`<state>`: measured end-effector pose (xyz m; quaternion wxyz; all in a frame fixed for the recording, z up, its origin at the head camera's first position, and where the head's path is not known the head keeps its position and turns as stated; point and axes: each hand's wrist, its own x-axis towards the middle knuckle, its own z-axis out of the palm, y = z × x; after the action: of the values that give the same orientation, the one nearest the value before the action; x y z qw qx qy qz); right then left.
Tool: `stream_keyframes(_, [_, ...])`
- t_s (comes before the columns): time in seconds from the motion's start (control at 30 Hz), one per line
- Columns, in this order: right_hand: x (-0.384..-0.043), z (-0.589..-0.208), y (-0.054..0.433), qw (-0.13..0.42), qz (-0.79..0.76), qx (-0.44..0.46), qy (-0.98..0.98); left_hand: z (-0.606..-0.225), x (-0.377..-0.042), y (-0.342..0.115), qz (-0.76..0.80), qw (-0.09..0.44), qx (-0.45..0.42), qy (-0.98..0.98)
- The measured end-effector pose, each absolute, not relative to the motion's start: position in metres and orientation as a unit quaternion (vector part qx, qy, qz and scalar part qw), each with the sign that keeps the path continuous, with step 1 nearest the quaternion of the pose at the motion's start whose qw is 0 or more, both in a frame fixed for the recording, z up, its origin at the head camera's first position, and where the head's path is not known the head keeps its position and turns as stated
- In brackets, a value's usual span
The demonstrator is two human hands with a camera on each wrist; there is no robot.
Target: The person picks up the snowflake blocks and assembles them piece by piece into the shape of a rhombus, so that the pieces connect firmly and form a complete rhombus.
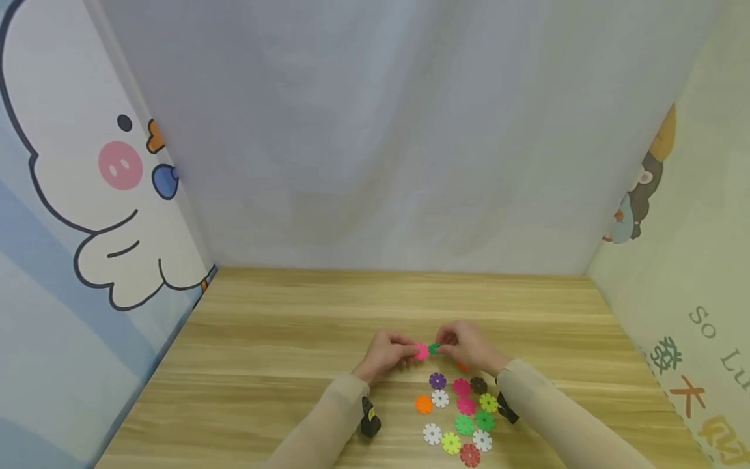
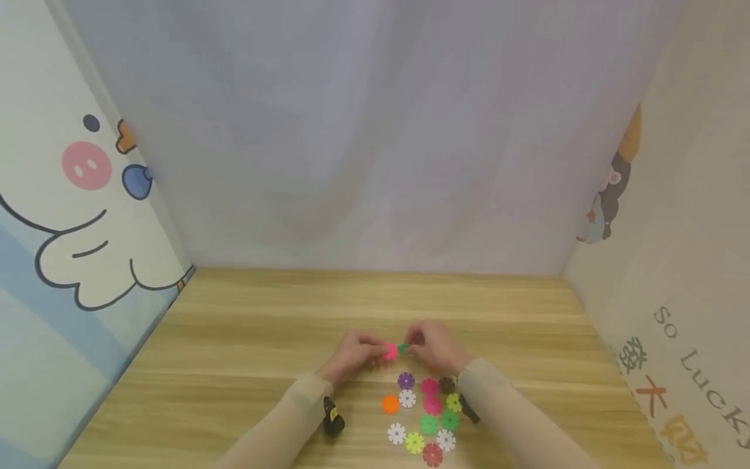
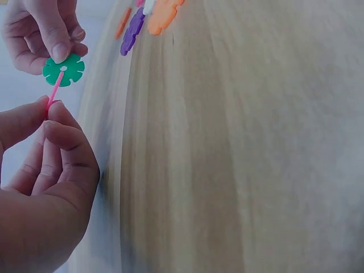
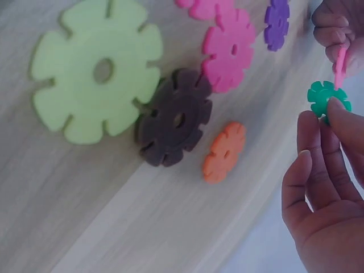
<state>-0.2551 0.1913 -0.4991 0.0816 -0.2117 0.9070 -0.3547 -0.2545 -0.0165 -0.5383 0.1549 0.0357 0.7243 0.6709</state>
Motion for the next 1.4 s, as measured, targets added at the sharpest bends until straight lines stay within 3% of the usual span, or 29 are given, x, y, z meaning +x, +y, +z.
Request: stream_keyframes(1.4, [-0.255,-0.498,0.18,0.047,-0.382,-0.29,0.876,-0.545,-0.244,-0.023,0.74,0.205,0.003,0.641])
